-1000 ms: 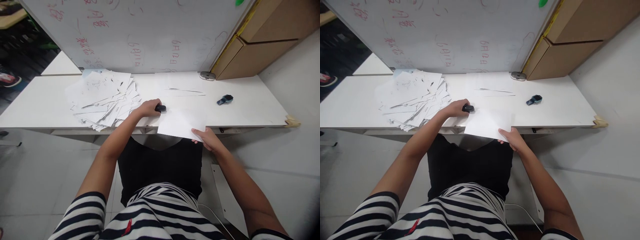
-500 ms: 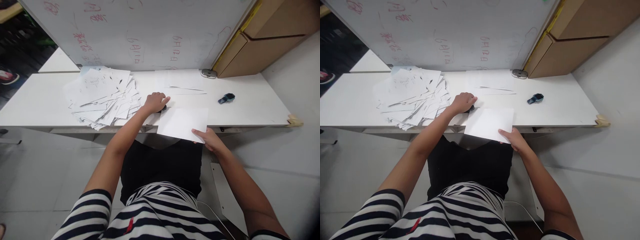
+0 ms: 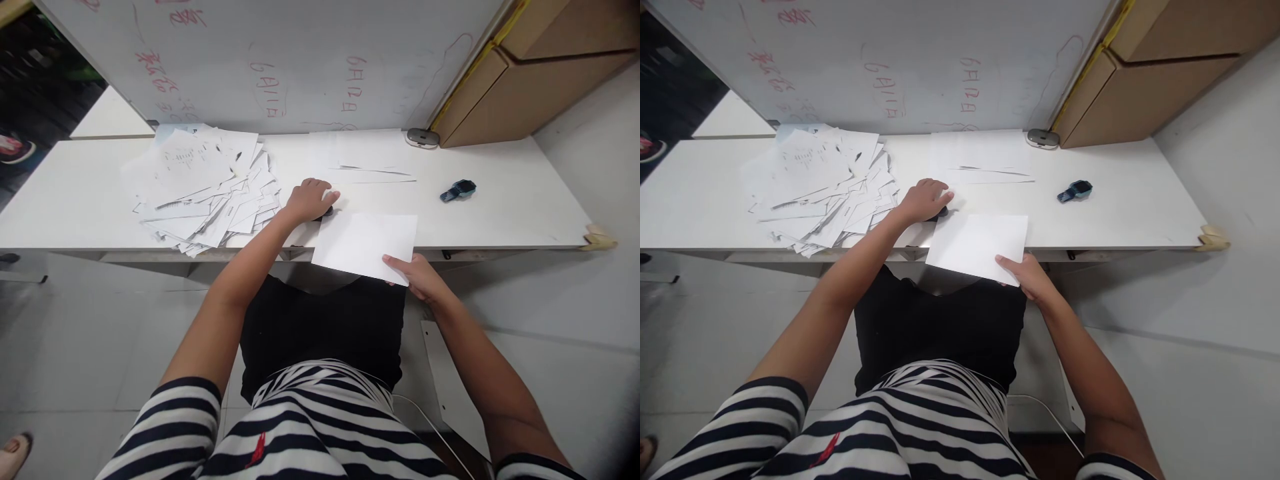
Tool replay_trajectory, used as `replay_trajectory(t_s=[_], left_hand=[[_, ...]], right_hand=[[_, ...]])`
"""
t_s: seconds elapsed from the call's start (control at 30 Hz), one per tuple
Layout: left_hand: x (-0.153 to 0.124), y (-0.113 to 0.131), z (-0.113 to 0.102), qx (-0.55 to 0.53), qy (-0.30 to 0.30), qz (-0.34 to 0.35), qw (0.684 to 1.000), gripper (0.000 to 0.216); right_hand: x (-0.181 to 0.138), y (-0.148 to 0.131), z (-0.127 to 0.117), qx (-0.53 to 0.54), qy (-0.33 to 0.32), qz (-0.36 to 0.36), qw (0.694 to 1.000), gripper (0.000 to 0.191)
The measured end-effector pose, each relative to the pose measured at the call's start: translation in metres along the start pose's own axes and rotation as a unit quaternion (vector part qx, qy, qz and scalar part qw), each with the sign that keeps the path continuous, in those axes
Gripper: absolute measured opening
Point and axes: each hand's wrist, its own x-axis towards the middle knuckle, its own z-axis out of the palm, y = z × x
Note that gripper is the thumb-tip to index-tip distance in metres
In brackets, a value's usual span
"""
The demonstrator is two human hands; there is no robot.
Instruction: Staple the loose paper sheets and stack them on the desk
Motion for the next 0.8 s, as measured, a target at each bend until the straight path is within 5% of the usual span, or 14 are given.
replay_trajectory(t_s=[0.8], left_hand=[[0.006,0.008,0.01,0.023,-0.029,-0.02,0.999,0.054]], right_hand=[[-0.009,-0.014,0.004,-0.048,0.042,-0.001,0.998,0.033]])
